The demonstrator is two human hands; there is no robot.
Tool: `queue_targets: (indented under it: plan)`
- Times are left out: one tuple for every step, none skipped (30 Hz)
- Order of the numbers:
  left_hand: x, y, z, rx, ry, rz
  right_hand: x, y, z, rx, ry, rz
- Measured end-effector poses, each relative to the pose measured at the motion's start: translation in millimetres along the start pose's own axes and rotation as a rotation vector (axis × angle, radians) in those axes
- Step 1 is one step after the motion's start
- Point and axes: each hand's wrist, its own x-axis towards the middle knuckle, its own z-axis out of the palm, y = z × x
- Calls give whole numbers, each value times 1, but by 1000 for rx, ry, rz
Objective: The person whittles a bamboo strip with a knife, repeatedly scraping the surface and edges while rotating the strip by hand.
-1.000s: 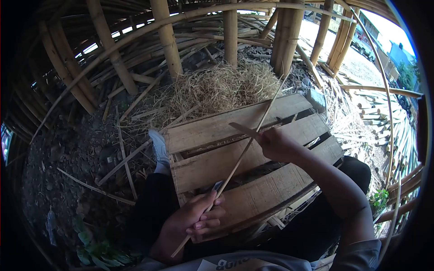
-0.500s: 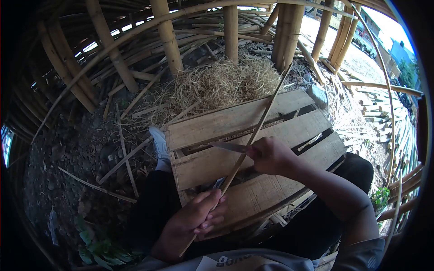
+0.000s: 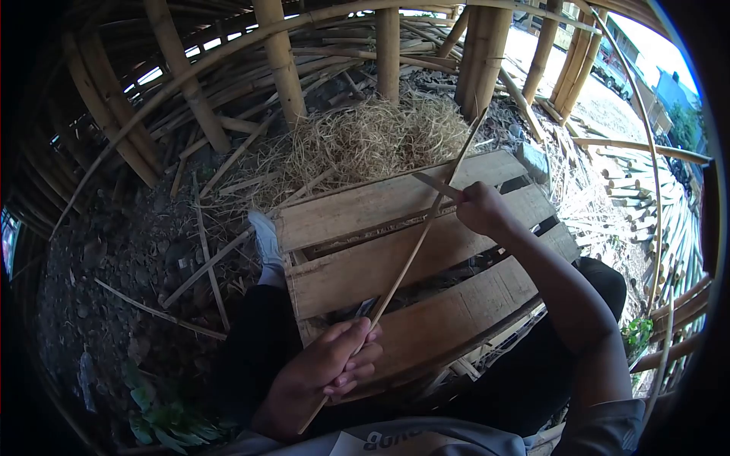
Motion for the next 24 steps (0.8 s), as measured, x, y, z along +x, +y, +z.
queue_targets:
  plan:
    - [-1,2,-2,-23,-9,-12,-1,4,5,0,6,-3]
    - [-2,3,-4,-47,-16,-23,-11,-1,11,4,52,-55]
    - [-7,5,-5,-45,-14,-21,-19,-5,16,10,93,-104]
    - [-14,7,-5,0,-11,-3,-24,-7,16,14,95,-103]
    - [-20,8,-3,46,-10,16,-30,-9,13,30,70,-154]
    - [-25,9,-3,49,-10,14,-35,-12,9,46,44,-204]
    - [-28,10,-1,46,-6,6,-38,-16,5,45,47,-204]
    - [-31,10,0,41,-1,-3,-42,-22,2,59,9,-158]
    - [-35,12,2,40,0,-3,-44,-25,0,73,-30,-114]
    - [-38,14,3,46,2,-17,-44,-25,0,73,-32,-116]
    - [-39,15,4,52,5,-31,-45,-25,-1,84,-52,-106]
    - [-40,15,3,51,7,-31,-46,-25,-1,97,-71,-93]
    - [-41,14,1,7,-12,-30,-49,-25,-2,97,-73,-93]
    - [-41,14,0,-34,-32,-26,-50,-27,-3,106,-93,-58]
    - [-42,15,0,-33,-32,-26,-51,-27,-4,116,-115,-21]
    - [-42,15,-1,-42,-36,-26,-50,-23,1,116,-118,-19]
    - [-43,15,-1,-50,-41,-25,-47,-18,7,123,-118,-19]
    - [-44,15,-2,-48,-42,-25,-45,-14,10,130,-114,-20]
    - [-45,15,-3,-63,-44,-27,-45,-11,11,129,-115,-19]
    - [-46,15,-4,-78,-47,-27,-47,-11,11,160,-136,-6]
    - [-46,15,-5,-79,-46,-25,-47,-11,10,192,-157,6]
    - [-45,15,-6,-111,-67,-29,-44,-13,7,192,-160,6]
    - [-44,15,-8,-143,-89,-32,-37,-16,1,156,-172,24]
    - [-37,12,-9,-147,-90,-34,-29,-17,-5,118,-186,45]
